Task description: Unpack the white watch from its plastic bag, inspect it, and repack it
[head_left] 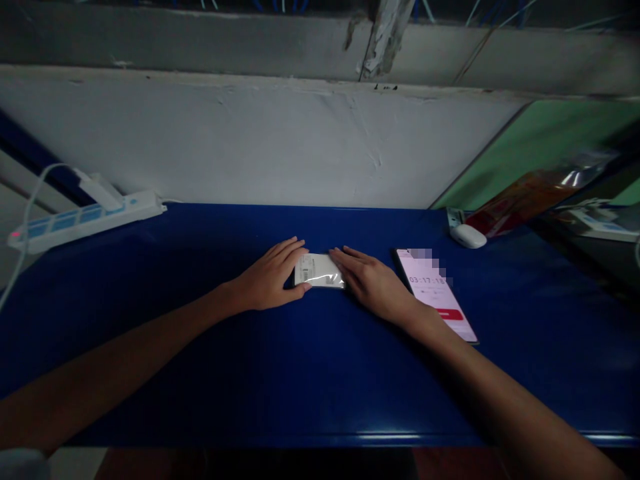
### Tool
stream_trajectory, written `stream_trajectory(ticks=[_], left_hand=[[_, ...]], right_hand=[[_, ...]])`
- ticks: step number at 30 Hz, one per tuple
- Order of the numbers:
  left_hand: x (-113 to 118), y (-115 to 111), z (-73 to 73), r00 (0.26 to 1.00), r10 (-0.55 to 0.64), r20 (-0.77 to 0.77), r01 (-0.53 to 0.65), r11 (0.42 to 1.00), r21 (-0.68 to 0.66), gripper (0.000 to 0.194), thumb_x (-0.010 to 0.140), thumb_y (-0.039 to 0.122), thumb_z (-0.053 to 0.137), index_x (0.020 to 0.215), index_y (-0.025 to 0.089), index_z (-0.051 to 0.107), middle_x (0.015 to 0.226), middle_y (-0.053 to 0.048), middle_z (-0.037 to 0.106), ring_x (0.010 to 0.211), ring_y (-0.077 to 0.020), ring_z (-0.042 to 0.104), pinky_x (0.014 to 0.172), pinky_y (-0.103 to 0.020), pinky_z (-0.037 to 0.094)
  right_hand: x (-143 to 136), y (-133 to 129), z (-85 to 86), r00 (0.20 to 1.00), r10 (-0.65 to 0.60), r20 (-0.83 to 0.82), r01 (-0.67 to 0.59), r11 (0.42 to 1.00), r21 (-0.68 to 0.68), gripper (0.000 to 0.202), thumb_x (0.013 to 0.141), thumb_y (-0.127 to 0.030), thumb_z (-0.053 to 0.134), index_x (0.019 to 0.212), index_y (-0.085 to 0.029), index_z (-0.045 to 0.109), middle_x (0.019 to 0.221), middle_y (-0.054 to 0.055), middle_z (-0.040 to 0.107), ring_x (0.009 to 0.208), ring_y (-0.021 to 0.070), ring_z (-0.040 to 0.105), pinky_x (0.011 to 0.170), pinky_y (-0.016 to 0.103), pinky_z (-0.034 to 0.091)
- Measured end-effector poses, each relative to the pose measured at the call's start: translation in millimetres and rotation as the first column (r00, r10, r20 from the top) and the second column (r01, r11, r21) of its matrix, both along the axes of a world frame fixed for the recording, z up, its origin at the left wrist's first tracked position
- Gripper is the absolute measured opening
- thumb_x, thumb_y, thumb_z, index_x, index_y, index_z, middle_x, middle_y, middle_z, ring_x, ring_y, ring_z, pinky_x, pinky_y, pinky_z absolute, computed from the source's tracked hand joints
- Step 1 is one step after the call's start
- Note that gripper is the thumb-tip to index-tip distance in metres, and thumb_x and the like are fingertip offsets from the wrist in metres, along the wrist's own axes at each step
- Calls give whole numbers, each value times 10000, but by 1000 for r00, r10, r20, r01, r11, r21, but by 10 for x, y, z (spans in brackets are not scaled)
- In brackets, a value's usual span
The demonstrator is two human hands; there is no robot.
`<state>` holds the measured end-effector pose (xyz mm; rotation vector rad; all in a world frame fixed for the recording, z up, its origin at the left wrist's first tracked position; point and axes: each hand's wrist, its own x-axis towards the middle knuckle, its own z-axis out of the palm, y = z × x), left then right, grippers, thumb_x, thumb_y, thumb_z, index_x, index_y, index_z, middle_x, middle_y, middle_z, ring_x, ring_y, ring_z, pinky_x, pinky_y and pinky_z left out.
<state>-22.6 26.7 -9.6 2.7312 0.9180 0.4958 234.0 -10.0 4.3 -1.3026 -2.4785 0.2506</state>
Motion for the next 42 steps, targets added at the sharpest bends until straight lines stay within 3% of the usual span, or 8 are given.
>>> stream_trajectory(ticks=[4, 13, 20, 23, 28, 35, 39, 42], left_hand=[[-7, -5, -1, 1000, -17, -14, 17, 1000, 17, 621, 925, 432, 532, 1413, 84, 371, 1499, -236, 401, 1466, -348, 271, 1171, -558, 288], [-10, -6, 17, 999, -30, -28, 31, 999, 33, 580, 933, 381, 508, 1406, 77, 367, 1499, -241, 397, 1454, -355, 296, 1171, -564, 290], [-4, -1, 0, 998, -11, 58, 12, 1000, -20, 541, 847, 306, 567, 1307, 73, 406, 1421, -274, 450, 1420, -368, 349, 1147, -576, 332], [-2, -7, 11, 995, -18, 97, 23, 999, -41, 516, 821, 274, 568, 1276, 93, 404, 1406, -274, 455, 1418, -372, 349, 1136, -593, 338], [-7, -13, 30, 997, -34, 68, 37, 998, -47, 518, 834, 274, 554, 1297, 107, 392, 1446, -270, 424, 1444, -372, 307, 1145, -603, 315], [-14, -11, 21, 999, -44, -5, 44, 999, -11, 681, 900, 319, 524, 1482, 84, 260, 1555, -249, 306, 1483, -345, 230, 1184, -572, 262], [0, -10, 7, 1000, -8, -25, 8, 1000, -4, 677, 939, 488, 522, 1445, 75, 345, 1537, -254, 341, 1474, -353, 253, 1178, -560, 276], [2, -5, -11, 1000, -15, -16, 15, 1000, 3, 617, 972, 494, 486, 1420, 84, 372, 1513, -240, 385, 1468, -337, 275, 1179, -548, 284]], right_hand=[[9, 5, 41, 999, 50, 12, -50, 999, -17, 527, 957, -106, 373, 1474, -12, 414, 1436, 212, 527, 1365, 345, 456, 1086, 516, 456], [101, 60, 74, 997, 47, -68, -54, 993, -109, 520, 928, -62, 345, 1424, -59, 503, 1420, 163, 557, 1360, 281, 473, 1122, 480, 427], [163, 79, 118, 996, 78, -31, -73, 988, 134, 320, 943, -131, 476, 1143, -116, 725, 1225, 159, 689, 1228, 314, 585, 1017, 509, 500], [192, 75, 145, 994, 98, 43, -103, 986, 132, 292, 945, -129, 483, 1063, -113, 750, 1081, 142, 719, 1131, 317, 616, 956, 491, 523], [183, 43, 177, 995, 75, 63, -78, 996, 51, 316, 966, -225, 503, 1198, -140, 700, 1134, 149, 689, 1075, 296, 641, 935, 461, 538], [166, 21, 182, 999, 51, 11, -51, 999, 16, 442, 958, -395, 556, 1331, -169, 625, 1183, 142, 699, 1111, 320, 648, 962, 495, 530], [155, 28, 173, 998, 67, 13, -68, 997, 36, 443, 998, -415, 486, 1325, -154, 631, 1190, 147, 707, 1091, 304, 660, 960, 487, 526], [143, 29, 180, 998, 66, 20, -68, 996, 60, 429, 1005, -378, 475, 1321, -135, 633, 1175, 153, 714, 1076, 299, 663, 952, 481, 530]])
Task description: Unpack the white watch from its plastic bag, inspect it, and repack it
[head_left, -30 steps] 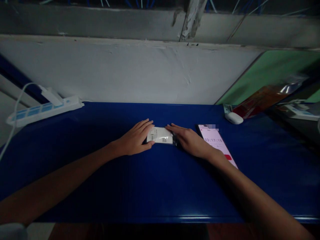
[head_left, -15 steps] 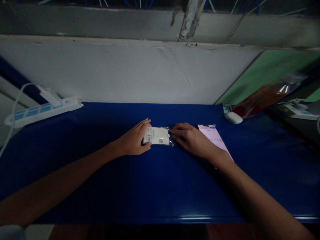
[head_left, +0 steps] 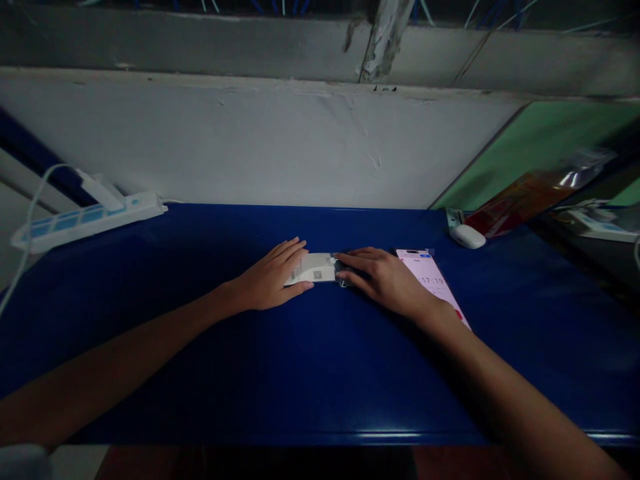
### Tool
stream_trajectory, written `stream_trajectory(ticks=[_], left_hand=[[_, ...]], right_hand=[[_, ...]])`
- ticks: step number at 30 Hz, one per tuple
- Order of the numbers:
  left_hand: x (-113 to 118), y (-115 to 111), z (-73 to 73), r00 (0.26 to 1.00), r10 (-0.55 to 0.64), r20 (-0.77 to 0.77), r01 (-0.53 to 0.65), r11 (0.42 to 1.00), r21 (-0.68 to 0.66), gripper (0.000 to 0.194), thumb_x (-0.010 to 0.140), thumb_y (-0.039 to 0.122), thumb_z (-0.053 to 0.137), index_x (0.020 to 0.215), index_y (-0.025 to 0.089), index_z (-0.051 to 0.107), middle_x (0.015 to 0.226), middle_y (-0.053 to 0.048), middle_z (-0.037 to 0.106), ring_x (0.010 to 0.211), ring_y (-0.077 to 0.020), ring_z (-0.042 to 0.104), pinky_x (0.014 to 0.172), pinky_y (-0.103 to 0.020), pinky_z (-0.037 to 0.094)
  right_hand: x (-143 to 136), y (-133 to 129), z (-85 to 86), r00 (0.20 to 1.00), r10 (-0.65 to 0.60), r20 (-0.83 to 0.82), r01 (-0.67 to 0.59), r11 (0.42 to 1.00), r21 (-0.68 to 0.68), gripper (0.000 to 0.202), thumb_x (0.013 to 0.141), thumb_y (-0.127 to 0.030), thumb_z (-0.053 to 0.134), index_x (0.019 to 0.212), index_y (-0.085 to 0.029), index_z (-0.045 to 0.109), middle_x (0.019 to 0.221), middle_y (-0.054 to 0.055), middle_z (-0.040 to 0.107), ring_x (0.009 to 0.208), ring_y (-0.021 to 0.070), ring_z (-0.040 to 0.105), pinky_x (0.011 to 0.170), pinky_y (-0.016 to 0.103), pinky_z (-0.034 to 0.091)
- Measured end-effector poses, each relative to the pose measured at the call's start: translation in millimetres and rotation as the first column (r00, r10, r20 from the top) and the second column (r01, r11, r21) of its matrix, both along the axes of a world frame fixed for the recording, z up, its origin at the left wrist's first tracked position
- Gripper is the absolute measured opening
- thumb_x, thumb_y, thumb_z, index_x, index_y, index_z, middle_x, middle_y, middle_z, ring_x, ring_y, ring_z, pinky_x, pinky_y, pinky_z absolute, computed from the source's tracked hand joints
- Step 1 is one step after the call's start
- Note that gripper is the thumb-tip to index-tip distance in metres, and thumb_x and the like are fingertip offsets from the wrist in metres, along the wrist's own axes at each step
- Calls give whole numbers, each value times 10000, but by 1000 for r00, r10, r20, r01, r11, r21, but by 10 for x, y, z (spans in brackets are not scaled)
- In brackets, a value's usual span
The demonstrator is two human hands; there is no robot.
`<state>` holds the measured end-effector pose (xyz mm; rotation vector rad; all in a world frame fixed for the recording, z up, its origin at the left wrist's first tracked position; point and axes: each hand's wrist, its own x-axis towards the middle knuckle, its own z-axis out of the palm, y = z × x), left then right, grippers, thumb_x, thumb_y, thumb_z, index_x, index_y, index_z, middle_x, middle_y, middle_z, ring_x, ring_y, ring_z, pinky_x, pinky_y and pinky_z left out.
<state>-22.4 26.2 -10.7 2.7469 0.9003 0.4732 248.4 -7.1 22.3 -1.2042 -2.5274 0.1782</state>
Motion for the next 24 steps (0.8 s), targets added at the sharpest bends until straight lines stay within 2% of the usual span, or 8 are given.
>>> stream_trajectory(ticks=[5, 8, 13, 16, 20, 24], left_hand=[[-11, 5, -16, 1000, -11, 26, 11, 1000, 2, 599, 1004, 458, 445, 1430, 54, 323, 1494, -260, 388, 1466, -336, 277, 1176, -542, 296], [-14, 1, -4, 999, -35, 36, 35, 999, -6, 586, 1009, 444, 441, 1438, 66, 312, 1490, -256, 390, 1469, -330, 271, 1174, -548, 298], [-17, -12, 10, 997, -66, 47, 66, 998, -3, 592, 1000, 436, 461, 1462, 104, 299, 1489, -231, 402, 1466, -314, 284, 1172, -539, 306], [-14, -18, 10, 997, -63, 47, 63, 998, 1, 599, 995, 438, 469, 1470, 115, 303, 1488, -224, 412, 1468, -317, 276, 1170, -547, 305], [-5, -23, 12, 998, -41, 41, 41, 999, 12, 599, 992, 429, 479, 1470, 113, 307, 1500, -221, 402, 1468, -324, 276, 1175, -543, 295], [-4, -14, 5, 1000, -12, 9, 12, 1000, 3, 594, 1004, 427, 458, 1464, 87, 299, 1504, -237, 390, 1466, -327, 281, 1177, -533, 294]], right_hand=[[6, -2, -9, 999, -12, -35, 14, 999, 43, 360, 974, -328, 532, 1265, -172, 677, 1370, 149, 603, 1299, 332, 522, 1059, 542, 453], [-5, -2, -31, 998, -14, -66, 16, 1000, 25, 350, 947, -346, 584, 1230, -174, 698, 1425, 170, 551, 1340, 353, 482, 1068, 577, 436], [-54, 4, -96, 996, 14, -90, -12, 1000, 28, 309, 938, -303, 602, 1193, -171, 715, 1416, 171, 559, 1345, 336, 481, 1083, 557, 430], [-25, 26, -116, 999, 23, -47, -21, 999, 38, 283, 950, -279, 574, 1164, -170, 723, 1404, 162, 571, 1336, 338, 491, 1068, 562, 446], [103, 76, -69, 999, -7, 41, 5, 998, 61, 270, 949, -248, 575, 1169, -168, 709, 1394, 150, 579, 1347, 341, 478, 1067, 546, 449], [161, 88, -9, 1000, -8, 12, 8, 999, 39, 289, 940, -295, 605, 1183, -174, 702, 1339, 159, 613, 1326, 334, 499, 1074, 546, 443]])
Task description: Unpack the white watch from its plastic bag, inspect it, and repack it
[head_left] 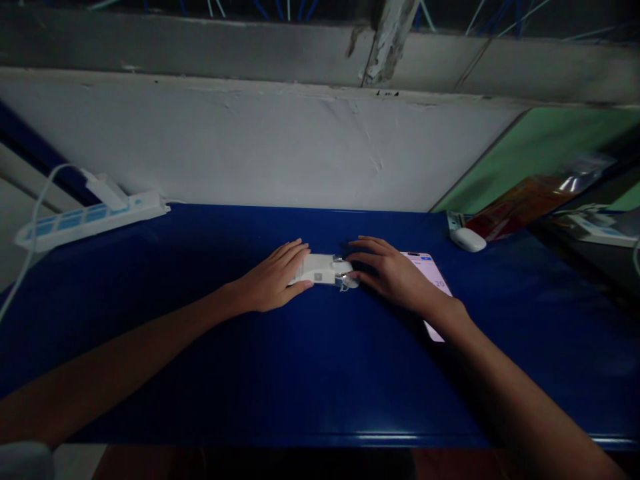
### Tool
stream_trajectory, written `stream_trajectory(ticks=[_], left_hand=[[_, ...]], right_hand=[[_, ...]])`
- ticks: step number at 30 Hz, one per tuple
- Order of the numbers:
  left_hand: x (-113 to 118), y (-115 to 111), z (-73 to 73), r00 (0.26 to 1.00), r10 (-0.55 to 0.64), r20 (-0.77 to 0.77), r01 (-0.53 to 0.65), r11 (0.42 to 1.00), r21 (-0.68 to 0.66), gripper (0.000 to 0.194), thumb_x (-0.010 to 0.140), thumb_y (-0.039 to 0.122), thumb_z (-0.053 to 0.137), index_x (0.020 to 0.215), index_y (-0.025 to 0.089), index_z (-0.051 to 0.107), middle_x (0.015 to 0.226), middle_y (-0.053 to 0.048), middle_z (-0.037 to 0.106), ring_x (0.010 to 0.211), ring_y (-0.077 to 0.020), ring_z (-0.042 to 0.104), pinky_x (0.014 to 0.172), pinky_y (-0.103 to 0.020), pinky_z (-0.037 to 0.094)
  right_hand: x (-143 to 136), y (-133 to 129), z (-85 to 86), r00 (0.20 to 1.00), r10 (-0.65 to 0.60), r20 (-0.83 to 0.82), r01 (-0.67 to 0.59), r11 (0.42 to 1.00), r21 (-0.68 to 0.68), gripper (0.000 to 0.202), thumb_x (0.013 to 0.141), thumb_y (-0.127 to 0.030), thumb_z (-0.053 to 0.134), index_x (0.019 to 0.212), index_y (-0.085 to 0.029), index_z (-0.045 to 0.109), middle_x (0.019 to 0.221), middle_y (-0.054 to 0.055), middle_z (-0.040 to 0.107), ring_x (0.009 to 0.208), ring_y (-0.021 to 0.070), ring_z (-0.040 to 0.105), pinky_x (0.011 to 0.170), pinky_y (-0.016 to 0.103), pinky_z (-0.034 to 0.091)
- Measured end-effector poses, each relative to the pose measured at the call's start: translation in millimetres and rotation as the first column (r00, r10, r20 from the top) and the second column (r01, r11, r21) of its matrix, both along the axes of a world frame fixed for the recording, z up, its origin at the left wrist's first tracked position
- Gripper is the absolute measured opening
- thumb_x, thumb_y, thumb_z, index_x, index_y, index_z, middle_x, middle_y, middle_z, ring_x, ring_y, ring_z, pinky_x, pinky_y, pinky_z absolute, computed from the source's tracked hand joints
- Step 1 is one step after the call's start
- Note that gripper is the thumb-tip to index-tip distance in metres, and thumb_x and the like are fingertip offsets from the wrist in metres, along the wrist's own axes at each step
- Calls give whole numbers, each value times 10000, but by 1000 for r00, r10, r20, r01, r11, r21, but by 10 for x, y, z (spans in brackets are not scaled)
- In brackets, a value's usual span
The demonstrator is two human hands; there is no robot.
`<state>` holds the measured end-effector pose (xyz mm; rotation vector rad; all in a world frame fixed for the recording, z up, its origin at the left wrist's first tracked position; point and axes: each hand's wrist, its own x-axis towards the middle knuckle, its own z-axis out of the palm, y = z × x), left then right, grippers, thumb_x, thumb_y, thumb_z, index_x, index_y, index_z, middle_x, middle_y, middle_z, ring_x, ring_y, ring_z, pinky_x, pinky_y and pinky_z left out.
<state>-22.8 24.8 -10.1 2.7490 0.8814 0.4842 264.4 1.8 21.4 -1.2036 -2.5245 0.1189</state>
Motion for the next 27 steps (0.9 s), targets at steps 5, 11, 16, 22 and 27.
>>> stream_trajectory(ticks=[5, 11, 16, 22, 27], left_hand=[[-14, 15, -24, 1000, -6, 15, 6, 1000, -5, 586, 1011, 442, 438, 1477, 125, 281, 1510, -217, 388, 1469, -317, 279, 1171, -532, 303], [-10, 4, -14, 1000, -18, 9, 18, 1000, -5, 602, 1007, 445, 447, 1479, 111, 282, 1519, -223, 376, 1480, -319, 248, 1175, -536, 292], [-3, -9, 13, 1000, -5, 3, 5, 1000, 21, 589, 1001, 437, 451, 1457, 88, 322, 1501, -226, 399, 1481, -333, 234, 1183, -540, 279], [-9, 16, -18, 1000, 11, 17, -12, 999, 35, 529, 1014, 396, 418, 1431, 86, 320, 1487, -241, 404, 1473, -346, 251, 1164, -566, 301], [-12, 27, -34, 999, 31, 15, -31, 999, 21, 516, 1011, 375, 417, 1415, 70, 321, 1481, -255, 399, 1471, -353, 256, 1168, -556, 302]], right_hand=[[-68, -41, -37, 997, 40, -65, -46, 994, -95, 407, 938, -320, 595, 1329, -210, 619, 1472, 150, 506, 1379, 333, 444, 1094, 578, 412], [-72, -14, -122, 998, 31, -55, -40, 987, -154, 413, 940, -290, 585, 1343, -205, 609, 1469, 160, 510, 1406, 343, 407, 1100, 605, 396], [-89, -9, -83, 997, 83, 2, -82, 994, -67, 357, 981, -277, 517, 1298, -159, 631, 1411, 159, 564, 1388, 333, 428, 1103, 551, 410], [-63, -12, 33, 997, 21, -71, -16, 998, 64, 320, 1030, -269, 379, 1139, -146, 654, 1190, 153, 672, 1201, 293, 584, 1019, 494, 474], [8, -41, 133, 905, -134, -405, 217, 962, 167, 251, 998, -364, 452, 981, -182, 624, 1052, 148, 655, 976, 270, 637, 865, 440, 515]])
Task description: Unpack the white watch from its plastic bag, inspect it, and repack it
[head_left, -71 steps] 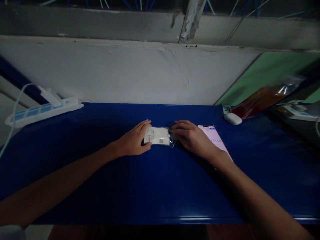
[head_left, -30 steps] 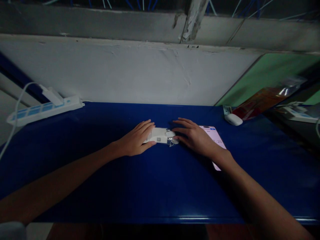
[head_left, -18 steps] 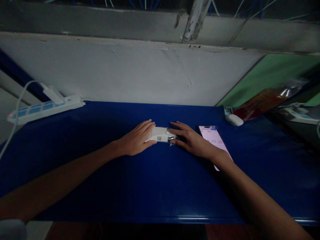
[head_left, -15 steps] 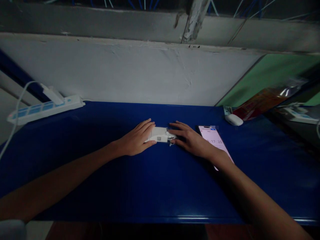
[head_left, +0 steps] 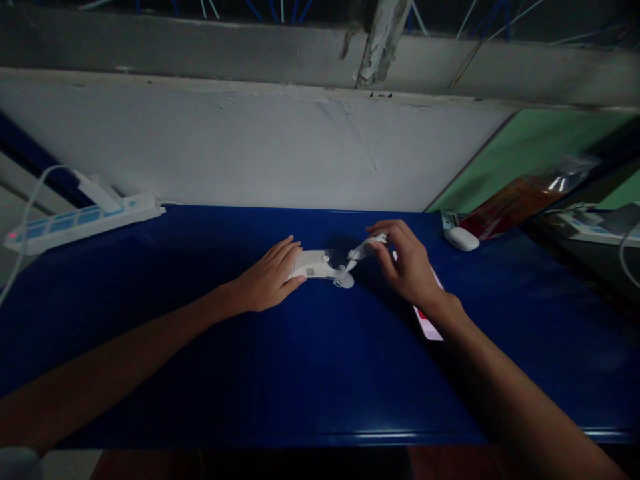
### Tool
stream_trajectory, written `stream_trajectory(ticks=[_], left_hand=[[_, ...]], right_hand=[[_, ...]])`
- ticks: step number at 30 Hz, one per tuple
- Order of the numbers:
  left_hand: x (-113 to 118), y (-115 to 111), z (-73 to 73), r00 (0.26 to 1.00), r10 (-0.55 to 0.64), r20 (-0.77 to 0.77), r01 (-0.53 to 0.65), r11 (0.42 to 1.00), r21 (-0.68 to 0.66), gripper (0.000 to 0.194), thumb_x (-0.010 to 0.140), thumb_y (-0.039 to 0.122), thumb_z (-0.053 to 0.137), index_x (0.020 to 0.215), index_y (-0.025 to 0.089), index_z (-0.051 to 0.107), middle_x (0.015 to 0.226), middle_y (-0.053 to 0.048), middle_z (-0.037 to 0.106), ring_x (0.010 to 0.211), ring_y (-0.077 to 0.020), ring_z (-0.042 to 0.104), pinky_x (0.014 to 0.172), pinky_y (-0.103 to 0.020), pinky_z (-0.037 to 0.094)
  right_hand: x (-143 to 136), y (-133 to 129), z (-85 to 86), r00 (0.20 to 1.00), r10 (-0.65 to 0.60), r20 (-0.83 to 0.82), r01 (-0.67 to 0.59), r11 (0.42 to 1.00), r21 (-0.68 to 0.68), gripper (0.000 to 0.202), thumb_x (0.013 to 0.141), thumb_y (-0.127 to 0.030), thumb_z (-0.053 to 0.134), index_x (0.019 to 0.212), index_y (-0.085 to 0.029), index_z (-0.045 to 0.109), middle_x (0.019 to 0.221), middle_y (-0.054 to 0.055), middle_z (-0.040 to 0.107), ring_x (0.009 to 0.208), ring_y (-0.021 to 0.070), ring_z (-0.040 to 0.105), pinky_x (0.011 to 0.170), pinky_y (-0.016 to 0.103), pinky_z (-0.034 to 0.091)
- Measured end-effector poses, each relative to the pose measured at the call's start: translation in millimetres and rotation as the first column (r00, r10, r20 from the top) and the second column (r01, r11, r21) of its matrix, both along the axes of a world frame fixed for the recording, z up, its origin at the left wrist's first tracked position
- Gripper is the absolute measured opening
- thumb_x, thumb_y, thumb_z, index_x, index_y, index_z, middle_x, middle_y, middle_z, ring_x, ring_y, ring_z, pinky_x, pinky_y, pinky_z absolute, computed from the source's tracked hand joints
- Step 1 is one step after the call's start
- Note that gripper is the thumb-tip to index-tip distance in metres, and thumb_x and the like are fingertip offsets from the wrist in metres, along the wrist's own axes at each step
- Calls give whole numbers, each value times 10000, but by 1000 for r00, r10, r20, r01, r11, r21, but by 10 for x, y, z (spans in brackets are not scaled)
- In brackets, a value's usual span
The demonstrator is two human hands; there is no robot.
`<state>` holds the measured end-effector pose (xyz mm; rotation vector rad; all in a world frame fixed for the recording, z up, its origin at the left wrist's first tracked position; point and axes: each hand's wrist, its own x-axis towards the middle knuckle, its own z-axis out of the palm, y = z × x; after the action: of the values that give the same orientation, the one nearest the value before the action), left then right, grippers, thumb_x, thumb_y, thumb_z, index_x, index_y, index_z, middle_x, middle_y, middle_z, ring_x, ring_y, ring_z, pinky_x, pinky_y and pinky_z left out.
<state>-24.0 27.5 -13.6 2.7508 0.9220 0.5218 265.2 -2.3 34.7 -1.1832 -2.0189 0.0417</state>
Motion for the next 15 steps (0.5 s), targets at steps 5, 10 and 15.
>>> stream_trajectory(ticks=[5, 10, 15], left_hand=[[7, -14, 16, 1000, -18, 14, 18, 1000, 6, 592, 972, 400, 476, 1417, 35, 340, 1482, -279, 394, 1470, -374, 244, 1168, -573, 289], [18, -29, 44, 1000, -4, -2, 4, 1000, -12, 660, 948, 409, 494, 1453, 22, 315, 1510, -278, 363, 1473, -381, 230, 1172, -577, 262], [40, -3, 84, 999, 32, -2, -32, 998, -58, 810, 900, 480, 548, 1476, -19, 272, 1523, -311, 322, 1462, -428, 227, 1161, -604, 246]], right_hand=[[-96, 3, 22, 805, -105, -584, -4, 983, -182, 341, 931, -544, 540, 918, -226, 662, 951, 79, 698, 878, 233, 659, 836, 423, 523], [-243, 36, 1, 226, -264, -938, -369, 868, -333, 411, 829, -640, 635, 754, -236, 632, 869, 35, 733, 856, 186, 710, 791, 336, 579], [-217, 2, 75, -24, -359, -933, -543, 788, -289, 262, 885, -493, 645, 791, -249, 660, 773, -25, 743, 740, 119, 718, 715, 241, 598]])
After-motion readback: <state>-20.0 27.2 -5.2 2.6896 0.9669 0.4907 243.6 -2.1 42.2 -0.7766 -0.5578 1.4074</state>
